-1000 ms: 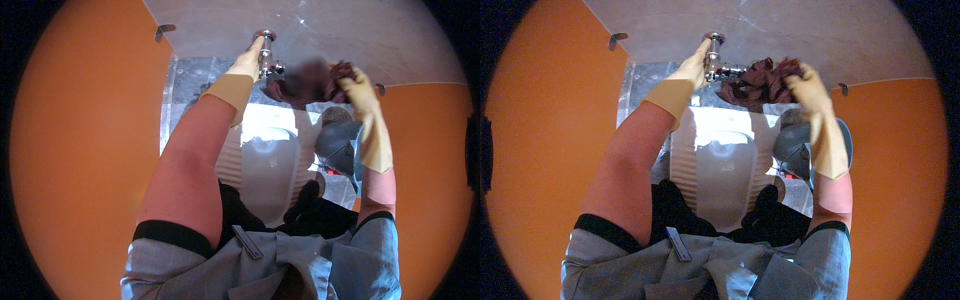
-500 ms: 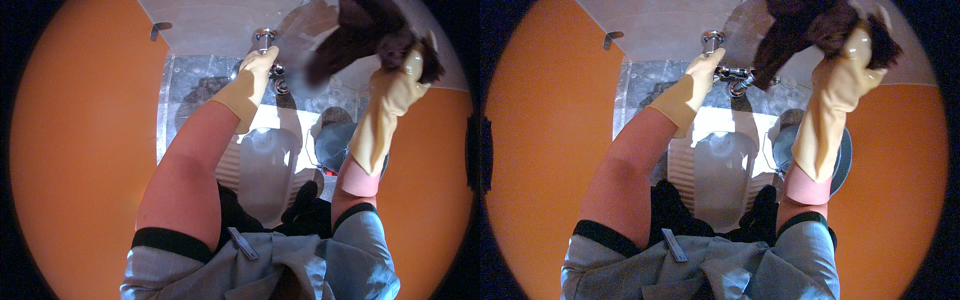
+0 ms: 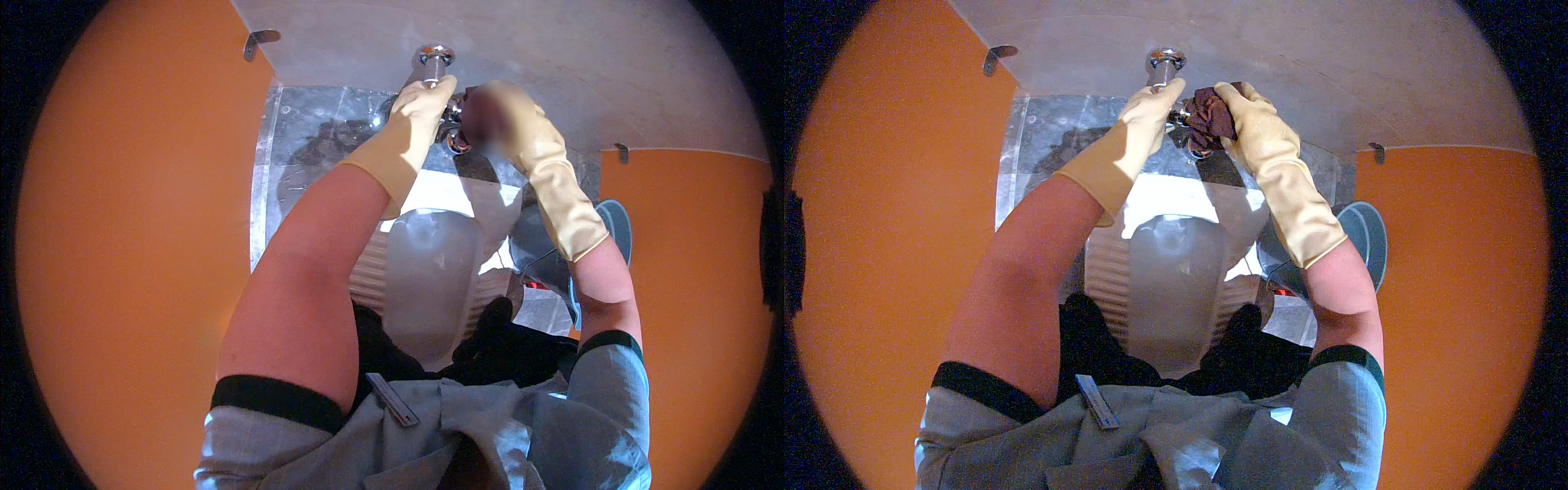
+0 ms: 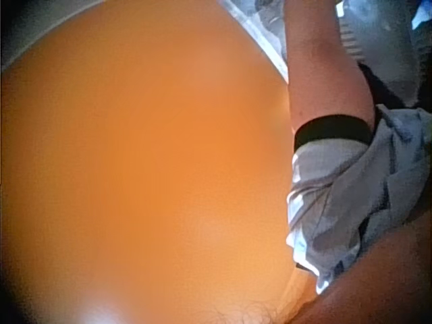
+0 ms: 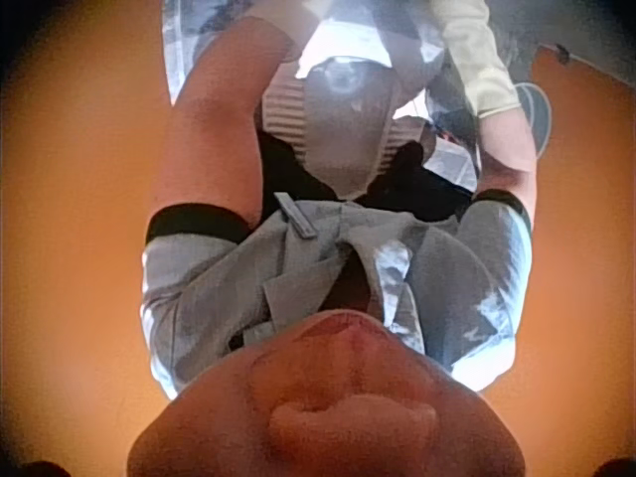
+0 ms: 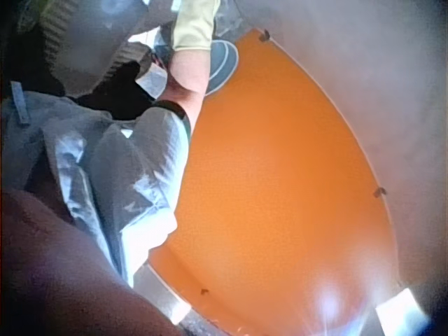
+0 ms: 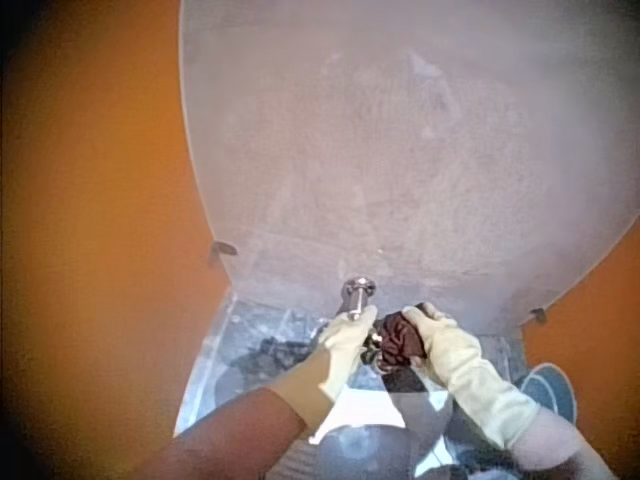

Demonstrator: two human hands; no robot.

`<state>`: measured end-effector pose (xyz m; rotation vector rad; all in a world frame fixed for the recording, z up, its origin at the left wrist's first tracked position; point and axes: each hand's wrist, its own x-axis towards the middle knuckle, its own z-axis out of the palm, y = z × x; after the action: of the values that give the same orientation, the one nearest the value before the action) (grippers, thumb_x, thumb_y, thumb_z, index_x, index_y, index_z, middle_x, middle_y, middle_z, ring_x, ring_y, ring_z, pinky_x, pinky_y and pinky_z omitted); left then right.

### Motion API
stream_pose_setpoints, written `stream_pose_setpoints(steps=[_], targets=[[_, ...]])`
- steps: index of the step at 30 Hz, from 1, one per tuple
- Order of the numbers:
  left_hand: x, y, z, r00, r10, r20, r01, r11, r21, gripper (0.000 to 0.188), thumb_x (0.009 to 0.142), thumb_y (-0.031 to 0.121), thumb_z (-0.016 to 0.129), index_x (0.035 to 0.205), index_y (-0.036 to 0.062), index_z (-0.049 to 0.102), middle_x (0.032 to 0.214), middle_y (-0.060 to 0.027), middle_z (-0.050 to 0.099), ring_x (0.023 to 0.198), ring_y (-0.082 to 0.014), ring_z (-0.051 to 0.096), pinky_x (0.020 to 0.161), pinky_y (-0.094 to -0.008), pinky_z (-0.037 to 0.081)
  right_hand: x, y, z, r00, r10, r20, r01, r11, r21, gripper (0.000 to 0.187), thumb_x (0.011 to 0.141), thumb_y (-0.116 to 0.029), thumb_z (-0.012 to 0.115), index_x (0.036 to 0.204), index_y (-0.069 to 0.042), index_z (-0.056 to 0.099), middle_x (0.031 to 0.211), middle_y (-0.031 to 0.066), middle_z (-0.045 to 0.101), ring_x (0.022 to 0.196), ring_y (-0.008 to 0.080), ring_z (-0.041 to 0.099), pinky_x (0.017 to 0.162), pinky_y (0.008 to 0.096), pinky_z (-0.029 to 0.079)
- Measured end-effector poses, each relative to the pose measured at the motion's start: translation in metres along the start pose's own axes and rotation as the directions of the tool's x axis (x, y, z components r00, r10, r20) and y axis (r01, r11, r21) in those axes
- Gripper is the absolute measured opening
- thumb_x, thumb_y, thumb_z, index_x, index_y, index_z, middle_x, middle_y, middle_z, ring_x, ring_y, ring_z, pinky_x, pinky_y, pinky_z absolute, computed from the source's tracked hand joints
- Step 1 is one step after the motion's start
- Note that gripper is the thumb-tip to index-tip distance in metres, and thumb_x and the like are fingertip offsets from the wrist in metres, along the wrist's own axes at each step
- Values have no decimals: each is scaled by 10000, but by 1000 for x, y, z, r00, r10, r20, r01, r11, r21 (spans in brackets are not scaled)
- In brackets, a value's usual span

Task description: The person cleans a toilet fixture by scrubbing the metal surfaces with a sponge and rinsing with a cloth from a bucket.

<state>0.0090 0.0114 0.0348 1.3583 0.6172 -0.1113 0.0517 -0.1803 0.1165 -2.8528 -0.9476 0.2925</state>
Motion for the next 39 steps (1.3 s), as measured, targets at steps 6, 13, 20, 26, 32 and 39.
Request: stream_pose_setpoints(steps=[6,13,20,26,32,39], targets=[[1,-5,6,998,34,-49,-37,998,-60,491,908,508,692,960,21,668,726,-32,556,566,-134,452,513,-369,346,19,-16,-25,972,200,124,-213,972,99,572,800,-88,789,1344,-157,627,1246,182,690,1178,390,654,1006,445,543],[-1,-4,0,998,18,63,-5,979,-203,422,913,441,753,981,34,663,779,-14,581,649,-123,498,546,-330,371,78,-6,-43,850,355,390,-450,873,185,429,825,-212,807,1209,-43,719,872,120,754,691,222,728,613,408,610],[9,-7,-1,999,-54,-2,55,998,12,527,929,499,732,1085,-1,665,808,-32,605,680,-136,532,615,-328,434,46,65,6,804,470,363,-522,269,809,306,875,-143,769,1110,47,720,933,150,744,731,257,720,618,362,612],[7,1,7,992,14,-124,5,988,154,574,901,512,730,1104,-24,704,917,-124,697,849,-218,627,788,-388,499,-30,28,48,784,557,-273,-206,648,733,591,937,-221,715,1408,51,484,1252,208,669,1209,317,632,1070,409,474],[-1,-1,3,985,80,-152,-45,974,222,655,885,579,684,1124,-30,727,966,-148,727,901,-254,672,837,-405,506,-52,-58,33,726,149,-671,58,960,276,705,765,-117,798,1391,-25,487,1240,257,499,1117,472,522,971,547,454],[23,-15,3,990,95,-101,-85,992,95,527,959,489,688,1122,-11,717,952,-91,734,818,-170,660,738,-340,532,9,-56,3,938,186,-292,-170,982,80,398,892,-394,756,1231,-192,709,1117,135,731,1106,335,682,962,471,510]])
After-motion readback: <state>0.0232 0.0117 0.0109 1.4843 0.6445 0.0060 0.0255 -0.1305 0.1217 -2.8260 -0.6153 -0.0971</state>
